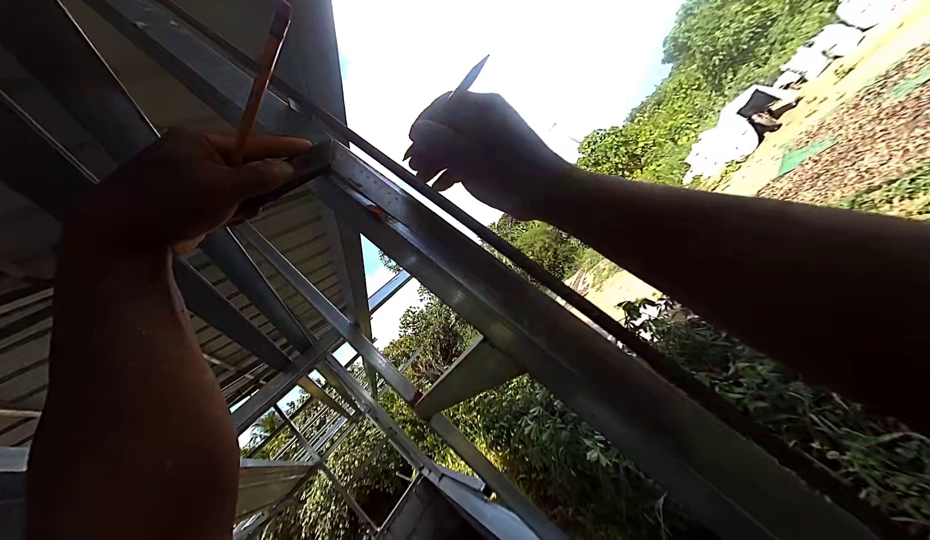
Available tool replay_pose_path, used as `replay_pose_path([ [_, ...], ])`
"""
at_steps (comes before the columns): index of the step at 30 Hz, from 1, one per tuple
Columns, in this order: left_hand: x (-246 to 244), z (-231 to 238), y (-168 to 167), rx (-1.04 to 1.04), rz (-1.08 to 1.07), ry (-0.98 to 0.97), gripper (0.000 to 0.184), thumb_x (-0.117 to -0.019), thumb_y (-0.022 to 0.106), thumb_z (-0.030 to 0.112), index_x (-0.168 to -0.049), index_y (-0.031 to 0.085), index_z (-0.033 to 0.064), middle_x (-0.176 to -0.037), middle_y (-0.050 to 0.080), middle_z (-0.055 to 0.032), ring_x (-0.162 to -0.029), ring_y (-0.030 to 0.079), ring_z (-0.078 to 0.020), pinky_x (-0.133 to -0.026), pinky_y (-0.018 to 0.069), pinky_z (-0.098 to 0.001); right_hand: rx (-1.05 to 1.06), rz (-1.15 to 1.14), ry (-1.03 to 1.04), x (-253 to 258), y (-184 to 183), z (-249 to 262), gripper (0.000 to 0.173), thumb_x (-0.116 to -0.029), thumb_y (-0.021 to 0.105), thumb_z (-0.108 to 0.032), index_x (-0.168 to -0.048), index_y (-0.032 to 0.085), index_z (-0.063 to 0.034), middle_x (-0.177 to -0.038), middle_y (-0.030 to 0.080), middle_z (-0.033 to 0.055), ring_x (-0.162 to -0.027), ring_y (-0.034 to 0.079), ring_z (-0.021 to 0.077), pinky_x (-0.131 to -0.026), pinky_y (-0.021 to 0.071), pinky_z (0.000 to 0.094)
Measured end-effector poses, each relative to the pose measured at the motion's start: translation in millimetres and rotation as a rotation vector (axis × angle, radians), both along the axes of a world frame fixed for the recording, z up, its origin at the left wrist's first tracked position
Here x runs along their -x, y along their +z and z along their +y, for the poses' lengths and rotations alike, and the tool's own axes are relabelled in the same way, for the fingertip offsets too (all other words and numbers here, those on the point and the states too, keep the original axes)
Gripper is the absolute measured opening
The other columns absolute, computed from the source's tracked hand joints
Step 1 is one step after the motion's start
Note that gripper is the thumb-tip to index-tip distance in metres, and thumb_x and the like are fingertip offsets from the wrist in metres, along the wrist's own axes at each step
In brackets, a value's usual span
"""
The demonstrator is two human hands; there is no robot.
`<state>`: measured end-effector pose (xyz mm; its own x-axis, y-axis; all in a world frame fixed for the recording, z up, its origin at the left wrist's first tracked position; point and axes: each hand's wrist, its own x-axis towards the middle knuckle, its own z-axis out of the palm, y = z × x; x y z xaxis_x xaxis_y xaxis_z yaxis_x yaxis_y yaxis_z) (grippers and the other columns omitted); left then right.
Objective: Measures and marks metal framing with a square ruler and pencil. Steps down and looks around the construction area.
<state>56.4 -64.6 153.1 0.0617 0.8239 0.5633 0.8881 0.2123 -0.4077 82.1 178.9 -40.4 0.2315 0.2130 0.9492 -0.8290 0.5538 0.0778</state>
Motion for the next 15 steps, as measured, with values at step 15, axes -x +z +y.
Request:
replay_pose_path([
  [15,-17,5,-5,0.023,-0.018,0.084,0.028,-0.1031,0.060,0.017,-0.128,0.072,0.0208,-0.087,0.071,0.0008,-0.054,0.050,-0.0023,-0.046,0.0376,-0.0153,0.040,-0.083,-0.129,1,57,-17,0.030,-0.1069,0.051,-0.023,-0.087,0.065,-0.0057,-0.077,0.070,0.0038,-0.070,0.070,0.0134,-0.067,0.0601,0.0347],
])
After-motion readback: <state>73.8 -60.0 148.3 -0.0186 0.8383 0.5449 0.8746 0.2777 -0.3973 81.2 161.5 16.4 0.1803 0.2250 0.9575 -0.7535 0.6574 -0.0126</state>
